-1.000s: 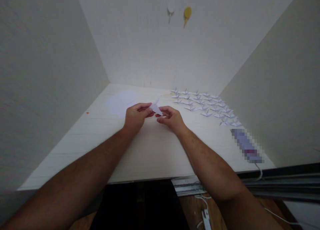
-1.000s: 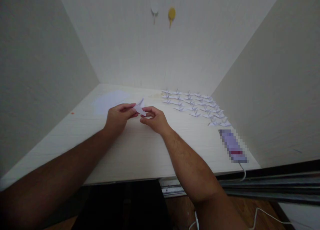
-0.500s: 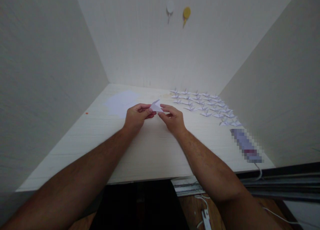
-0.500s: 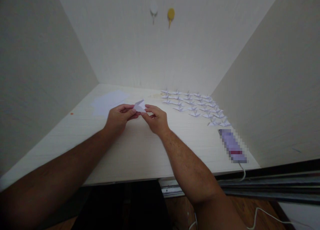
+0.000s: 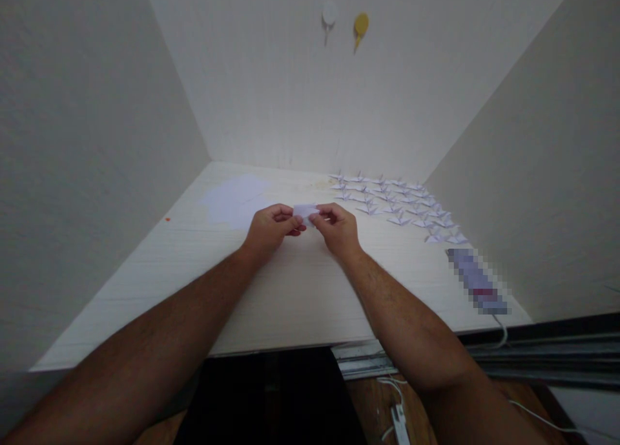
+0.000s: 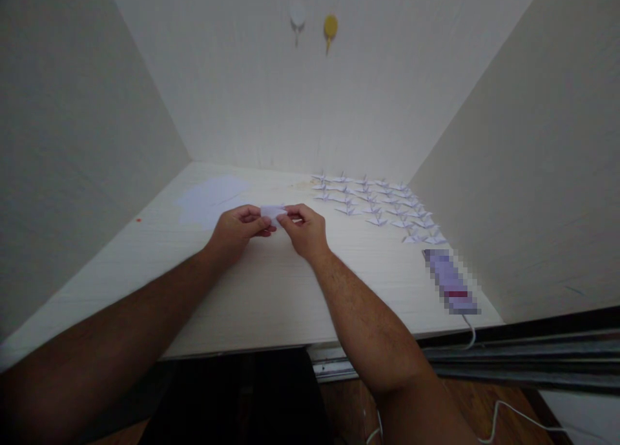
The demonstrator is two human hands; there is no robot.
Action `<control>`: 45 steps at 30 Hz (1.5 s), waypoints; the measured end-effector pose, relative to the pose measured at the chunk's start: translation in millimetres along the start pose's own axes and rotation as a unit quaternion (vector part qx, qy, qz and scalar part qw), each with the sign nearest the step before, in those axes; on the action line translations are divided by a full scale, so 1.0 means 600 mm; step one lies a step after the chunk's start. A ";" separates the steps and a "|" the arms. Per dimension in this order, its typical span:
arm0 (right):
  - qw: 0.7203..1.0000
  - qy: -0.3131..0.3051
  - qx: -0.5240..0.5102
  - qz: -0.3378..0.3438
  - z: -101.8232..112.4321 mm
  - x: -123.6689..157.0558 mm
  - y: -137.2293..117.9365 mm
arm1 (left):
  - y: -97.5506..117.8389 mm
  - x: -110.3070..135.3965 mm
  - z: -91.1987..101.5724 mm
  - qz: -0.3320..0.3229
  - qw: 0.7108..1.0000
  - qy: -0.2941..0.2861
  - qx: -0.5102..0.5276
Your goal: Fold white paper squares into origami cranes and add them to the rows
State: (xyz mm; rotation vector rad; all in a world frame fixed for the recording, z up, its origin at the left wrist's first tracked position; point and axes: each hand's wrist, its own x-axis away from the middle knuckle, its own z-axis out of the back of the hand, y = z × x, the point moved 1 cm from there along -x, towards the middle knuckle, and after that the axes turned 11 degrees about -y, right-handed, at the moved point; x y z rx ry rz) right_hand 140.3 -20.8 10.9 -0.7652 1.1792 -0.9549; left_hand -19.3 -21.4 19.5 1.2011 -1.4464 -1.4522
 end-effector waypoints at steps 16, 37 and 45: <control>0.999 -0.014 0.016 -0.044 -0.003 0.004 -0.012 | -0.001 -0.001 0.002 -0.024 0.998 -0.007 -0.059; 0.994 0.001 0.096 0.052 -0.007 0.008 -0.012 | -0.006 0.001 -0.001 -0.015 1.000 0.001 -0.021; 0.993 -0.008 0.095 0.062 -0.006 0.010 -0.014 | -0.008 0.001 -0.001 -0.020 1.000 -0.010 0.015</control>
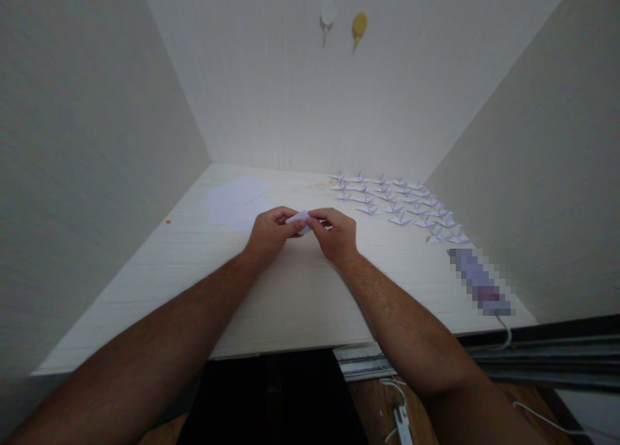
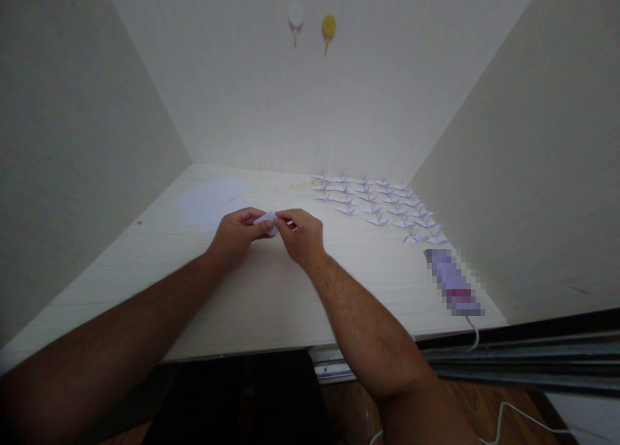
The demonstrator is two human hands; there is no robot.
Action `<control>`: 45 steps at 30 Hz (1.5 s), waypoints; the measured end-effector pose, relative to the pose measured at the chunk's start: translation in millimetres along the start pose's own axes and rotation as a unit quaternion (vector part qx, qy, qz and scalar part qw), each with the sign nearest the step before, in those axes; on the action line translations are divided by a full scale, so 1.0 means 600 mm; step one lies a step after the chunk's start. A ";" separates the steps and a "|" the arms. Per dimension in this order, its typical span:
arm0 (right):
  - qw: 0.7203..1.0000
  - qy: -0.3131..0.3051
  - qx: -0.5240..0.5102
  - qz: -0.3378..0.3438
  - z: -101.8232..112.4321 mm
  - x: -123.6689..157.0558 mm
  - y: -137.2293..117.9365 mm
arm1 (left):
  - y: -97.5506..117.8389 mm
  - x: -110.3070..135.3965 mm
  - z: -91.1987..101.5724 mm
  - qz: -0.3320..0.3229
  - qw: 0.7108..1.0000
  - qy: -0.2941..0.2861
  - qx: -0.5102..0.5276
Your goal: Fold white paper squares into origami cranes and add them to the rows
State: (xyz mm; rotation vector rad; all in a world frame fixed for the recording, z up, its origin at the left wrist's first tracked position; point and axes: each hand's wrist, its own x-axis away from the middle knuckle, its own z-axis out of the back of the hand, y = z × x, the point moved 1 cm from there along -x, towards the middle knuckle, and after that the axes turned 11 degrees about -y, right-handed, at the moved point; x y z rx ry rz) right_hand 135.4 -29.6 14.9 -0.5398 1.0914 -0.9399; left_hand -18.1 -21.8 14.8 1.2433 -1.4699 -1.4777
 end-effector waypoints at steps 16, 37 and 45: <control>0.995 0.014 0.068 0.073 -0.001 -0.001 -0.001 | -0.001 -0.002 0.000 -0.003 0.999 0.013 -0.035; 0.998 -0.010 -0.027 -0.047 -0.003 -0.002 -0.003 | 0.018 0.004 -0.002 -0.001 0.973 0.045 -0.226; 0.992 -0.046 -0.055 -0.102 0.005 -0.007 -0.004 | 0.019 0.005 -0.005 -0.034 0.948 -0.012 -0.317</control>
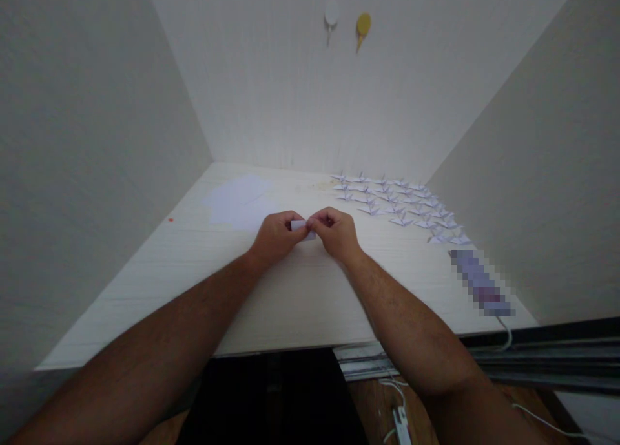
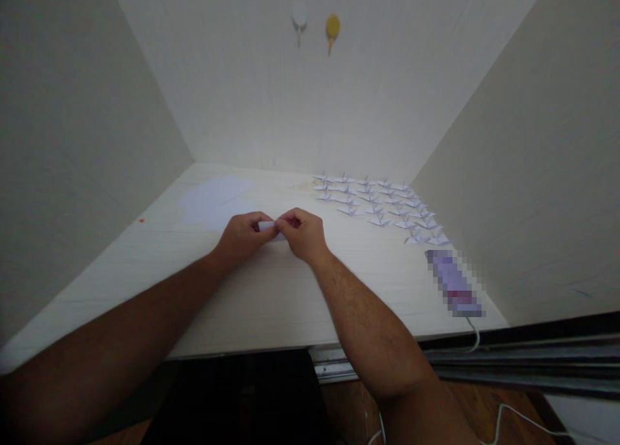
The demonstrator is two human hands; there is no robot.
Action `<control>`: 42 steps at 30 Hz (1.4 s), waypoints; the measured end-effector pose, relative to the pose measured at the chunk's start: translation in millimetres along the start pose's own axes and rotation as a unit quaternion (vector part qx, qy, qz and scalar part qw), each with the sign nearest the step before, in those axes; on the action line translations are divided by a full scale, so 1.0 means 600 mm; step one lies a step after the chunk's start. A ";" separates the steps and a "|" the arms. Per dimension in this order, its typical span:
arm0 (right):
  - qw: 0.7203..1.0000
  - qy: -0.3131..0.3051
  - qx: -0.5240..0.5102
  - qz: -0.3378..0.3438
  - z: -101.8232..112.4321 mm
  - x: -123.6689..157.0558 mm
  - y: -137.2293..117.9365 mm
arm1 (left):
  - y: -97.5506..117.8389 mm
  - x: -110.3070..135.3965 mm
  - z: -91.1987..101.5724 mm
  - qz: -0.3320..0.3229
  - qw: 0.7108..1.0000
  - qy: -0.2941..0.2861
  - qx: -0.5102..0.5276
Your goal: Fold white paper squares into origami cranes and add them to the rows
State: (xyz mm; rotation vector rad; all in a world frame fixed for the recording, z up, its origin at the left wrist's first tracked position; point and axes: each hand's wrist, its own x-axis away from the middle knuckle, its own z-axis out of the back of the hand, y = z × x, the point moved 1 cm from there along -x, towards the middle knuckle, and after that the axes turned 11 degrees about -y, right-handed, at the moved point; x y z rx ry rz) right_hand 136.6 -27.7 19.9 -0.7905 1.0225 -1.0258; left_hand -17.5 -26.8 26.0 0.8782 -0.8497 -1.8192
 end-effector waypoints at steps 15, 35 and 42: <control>0.994 -0.072 0.077 -0.021 0.012 -0.004 0.005 | -0.007 -0.002 0.007 0.032 0.996 -0.033 0.075; 0.998 0.008 -0.057 -0.035 0.019 -0.013 0.019 | -0.011 -0.001 0.005 0.073 0.980 -0.065 0.175; 0.998 0.013 -0.046 -0.037 0.012 -0.011 0.014 | -0.005 -0.002 0.007 0.080 0.984 -0.046 0.153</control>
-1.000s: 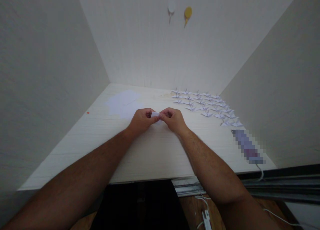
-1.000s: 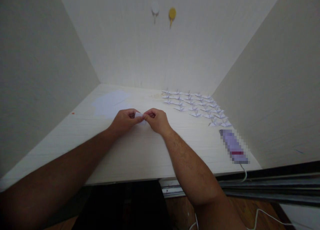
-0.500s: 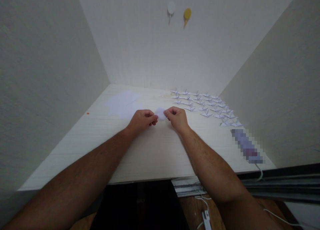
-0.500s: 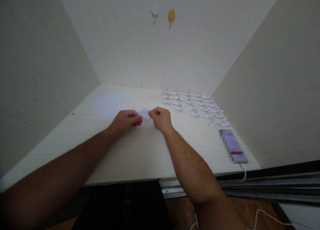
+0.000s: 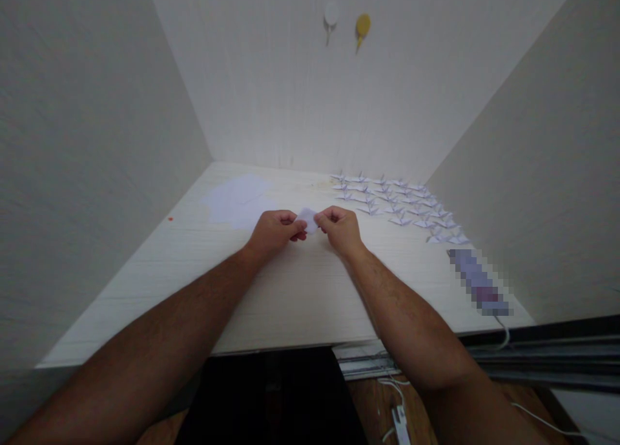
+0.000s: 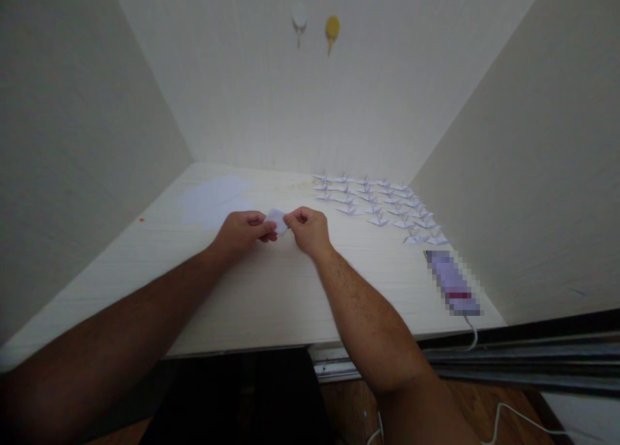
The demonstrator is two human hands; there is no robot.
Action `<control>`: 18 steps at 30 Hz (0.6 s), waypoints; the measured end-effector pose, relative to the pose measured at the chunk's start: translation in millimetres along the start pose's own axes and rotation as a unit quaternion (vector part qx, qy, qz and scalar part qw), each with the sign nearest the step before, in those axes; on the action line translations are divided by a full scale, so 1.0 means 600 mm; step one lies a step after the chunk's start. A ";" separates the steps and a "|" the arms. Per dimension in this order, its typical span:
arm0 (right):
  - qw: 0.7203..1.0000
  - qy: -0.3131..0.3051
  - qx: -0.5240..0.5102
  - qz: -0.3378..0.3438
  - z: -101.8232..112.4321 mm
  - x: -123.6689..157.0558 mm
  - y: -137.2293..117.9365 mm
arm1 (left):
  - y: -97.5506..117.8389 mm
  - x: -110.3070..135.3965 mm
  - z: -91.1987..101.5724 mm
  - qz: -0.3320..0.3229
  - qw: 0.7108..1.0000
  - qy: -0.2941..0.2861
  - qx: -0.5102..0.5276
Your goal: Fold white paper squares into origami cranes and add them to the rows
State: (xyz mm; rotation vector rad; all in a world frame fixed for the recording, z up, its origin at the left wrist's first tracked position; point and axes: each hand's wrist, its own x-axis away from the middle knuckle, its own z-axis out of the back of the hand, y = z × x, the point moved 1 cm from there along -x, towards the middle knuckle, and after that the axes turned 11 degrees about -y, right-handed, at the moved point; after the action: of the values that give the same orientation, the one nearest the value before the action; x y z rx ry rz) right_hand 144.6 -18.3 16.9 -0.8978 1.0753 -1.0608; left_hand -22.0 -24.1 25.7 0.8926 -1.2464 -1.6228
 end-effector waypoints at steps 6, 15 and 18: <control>1.000 0.005 0.003 0.004 0.000 -0.002 0.006 | -0.003 -0.003 0.000 0.012 1.000 -0.013 0.007; 1.000 0.013 -0.016 0.006 -0.001 0.001 0.000 | -0.005 -0.003 -0.006 0.022 0.997 -0.065 -0.019; 1.000 0.019 -0.009 0.011 -0.003 0.002 -0.004 | -0.002 -0.003 -0.008 0.021 0.998 -0.056 -0.025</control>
State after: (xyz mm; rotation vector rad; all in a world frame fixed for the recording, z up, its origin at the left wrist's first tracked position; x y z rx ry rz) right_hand 142.6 -20.0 18.2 -0.8818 1.1246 -1.0557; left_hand -17.4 -23.9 23.6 0.7479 -1.2863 -1.6823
